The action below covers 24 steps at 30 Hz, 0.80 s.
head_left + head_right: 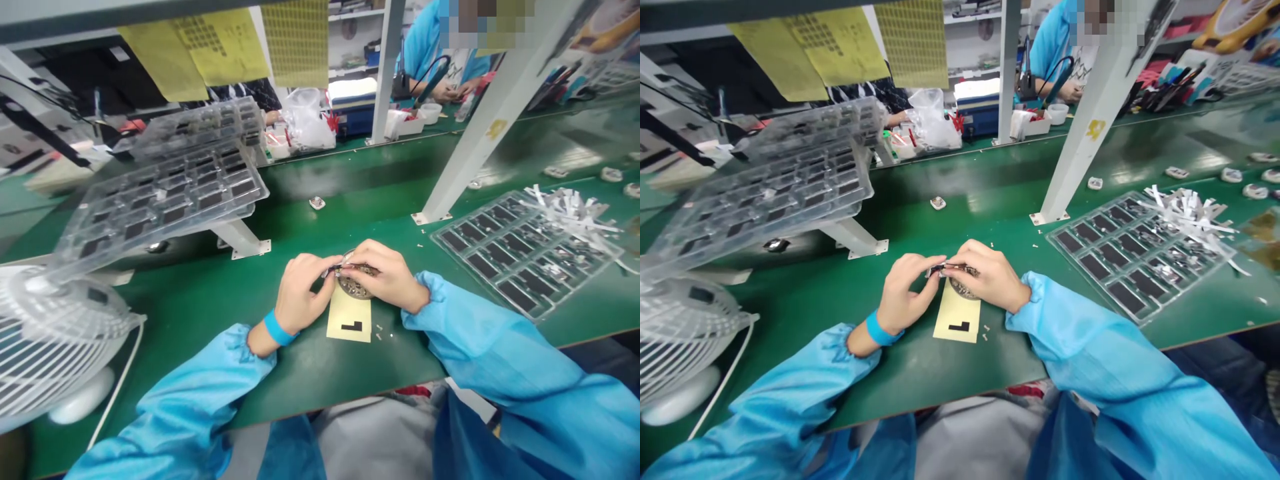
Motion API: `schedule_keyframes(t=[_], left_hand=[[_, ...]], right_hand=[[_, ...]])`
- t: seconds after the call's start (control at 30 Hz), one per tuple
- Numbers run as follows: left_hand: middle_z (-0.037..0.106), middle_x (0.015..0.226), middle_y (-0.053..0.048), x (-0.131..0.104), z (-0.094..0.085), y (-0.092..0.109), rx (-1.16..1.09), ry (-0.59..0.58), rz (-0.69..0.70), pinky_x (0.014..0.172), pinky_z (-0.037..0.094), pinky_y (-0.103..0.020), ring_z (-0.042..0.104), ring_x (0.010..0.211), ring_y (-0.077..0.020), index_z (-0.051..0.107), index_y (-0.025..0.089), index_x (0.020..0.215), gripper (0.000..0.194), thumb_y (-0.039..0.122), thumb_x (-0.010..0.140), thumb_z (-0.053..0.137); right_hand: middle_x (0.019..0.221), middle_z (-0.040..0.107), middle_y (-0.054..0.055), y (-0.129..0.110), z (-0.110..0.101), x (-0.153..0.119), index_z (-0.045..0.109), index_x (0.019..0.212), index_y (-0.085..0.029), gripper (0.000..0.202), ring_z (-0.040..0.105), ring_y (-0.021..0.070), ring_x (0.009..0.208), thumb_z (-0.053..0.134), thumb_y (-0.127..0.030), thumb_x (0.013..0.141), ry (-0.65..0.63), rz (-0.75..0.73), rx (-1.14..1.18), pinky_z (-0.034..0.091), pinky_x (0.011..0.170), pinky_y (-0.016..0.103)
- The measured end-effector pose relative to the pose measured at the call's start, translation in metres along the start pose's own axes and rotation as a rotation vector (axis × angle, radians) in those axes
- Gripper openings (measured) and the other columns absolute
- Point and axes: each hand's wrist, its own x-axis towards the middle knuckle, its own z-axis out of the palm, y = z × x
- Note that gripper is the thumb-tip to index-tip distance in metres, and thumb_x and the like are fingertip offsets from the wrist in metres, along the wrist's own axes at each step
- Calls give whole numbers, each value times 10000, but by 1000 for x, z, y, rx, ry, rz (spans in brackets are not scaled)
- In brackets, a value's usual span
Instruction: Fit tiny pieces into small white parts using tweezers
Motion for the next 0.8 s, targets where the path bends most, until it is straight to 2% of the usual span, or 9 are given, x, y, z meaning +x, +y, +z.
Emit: schedule_keyframes(t=[0.2,0.33,0.53,0.8], left_hand=[[691,914,-35,-2,-2,-1,83,-42,28,831,418,-373,590,916,-211,651,281,1273,369,176,925,588],[692,913,-41,-3,-2,-1,115,-43,30,824,408,-374,590,919,-211,645,293,1301,386,187,935,582],[673,881,-32,-3,0,1,91,-31,8,808,410,-361,582,899,-203,642,296,1309,395,183,934,586],[672,881,-34,-3,2,0,54,-32,-21,814,426,-355,582,892,-200,656,286,1297,378,194,937,584]], right_hand=[[961,630,47,-1,-1,-2,716,1045,-222,109,644,167,880,662,-253,956,-93,66,-60,562,807,316],[952,623,49,-2,0,-3,719,1046,-230,120,639,172,877,649,-285,965,-92,80,-99,567,802,320],[967,632,51,-1,1,-3,716,1051,-225,122,638,171,879,654,-284,964,-96,67,-117,556,798,312],[1002,619,57,-5,-1,-2,670,1041,-208,125,626,171,893,578,-285,1007,-198,90,-151,535,816,315]])
